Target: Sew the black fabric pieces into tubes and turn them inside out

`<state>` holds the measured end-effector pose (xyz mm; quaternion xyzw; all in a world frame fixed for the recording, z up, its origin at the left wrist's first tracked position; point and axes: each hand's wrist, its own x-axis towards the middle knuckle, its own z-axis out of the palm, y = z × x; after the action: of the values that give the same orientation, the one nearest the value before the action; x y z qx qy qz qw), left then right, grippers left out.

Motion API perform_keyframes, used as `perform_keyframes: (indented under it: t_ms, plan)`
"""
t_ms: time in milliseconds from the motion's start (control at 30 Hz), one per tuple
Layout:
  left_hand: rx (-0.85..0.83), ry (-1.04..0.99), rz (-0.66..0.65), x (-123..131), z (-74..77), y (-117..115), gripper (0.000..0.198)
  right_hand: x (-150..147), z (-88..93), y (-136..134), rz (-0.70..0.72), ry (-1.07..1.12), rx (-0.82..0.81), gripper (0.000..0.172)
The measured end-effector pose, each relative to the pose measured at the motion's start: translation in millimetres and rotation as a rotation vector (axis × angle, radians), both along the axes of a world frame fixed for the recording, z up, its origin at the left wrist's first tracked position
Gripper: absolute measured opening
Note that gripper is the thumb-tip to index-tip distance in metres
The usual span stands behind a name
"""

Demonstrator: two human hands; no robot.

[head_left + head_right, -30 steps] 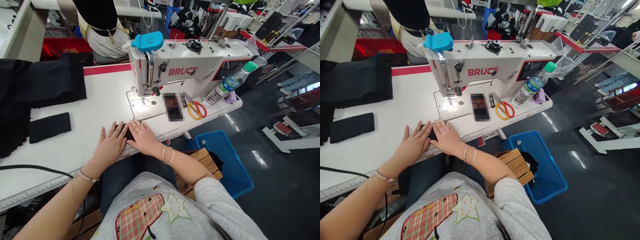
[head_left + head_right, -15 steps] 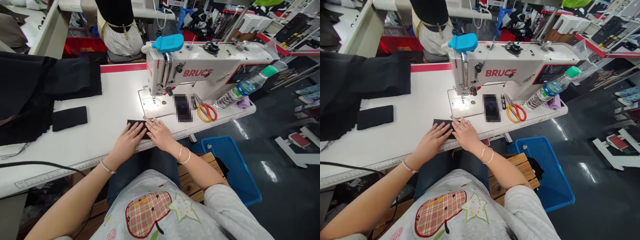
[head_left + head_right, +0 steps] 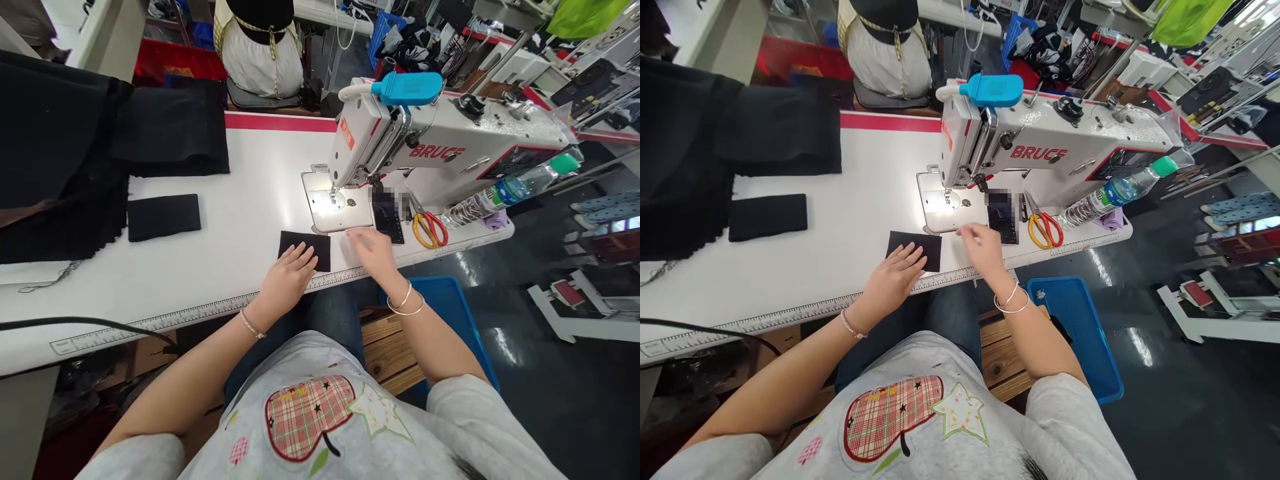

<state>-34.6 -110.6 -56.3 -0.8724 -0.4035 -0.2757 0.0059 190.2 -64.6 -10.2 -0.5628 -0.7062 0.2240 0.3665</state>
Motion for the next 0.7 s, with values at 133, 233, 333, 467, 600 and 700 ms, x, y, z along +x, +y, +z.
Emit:
perform_keyframes:
  t_ms: [133,233,333,467,600,700]
  plan:
    - [0.051,-0.023,0.021,2.1,2.2,-3.0,0.029,-36.3,40.8,19.2,-0.024,0.477,-0.039,0.047]
    - [0.057,-0.065,0.024,2.4,3.4,-5.6,0.026,-75.8,41.5,33.6,0.033,0.648,-0.098,0.056]
    - [0.073,-0.146,0.024,2.7,4.6,-7.5,0.021,-100.7,15.8,43.2,0.107,0.67,-0.23,0.061]
    - [0.084,-0.216,0.026,3.7,5.1,-7.2,0.016,-104.3,-16.5,46.3,0.206,0.619,-0.295,0.063]
    - [0.088,-0.211,0.003,4.1,4.0,-5.7,0.015,-101.7,-12.5,44.7,0.209,0.614,-0.267,0.061]
    - [0.079,-0.208,-0.013,3.8,3.3,-5.0,0.014,-105.5,-1.3,42.8,0.256,0.75,-0.293,0.06]
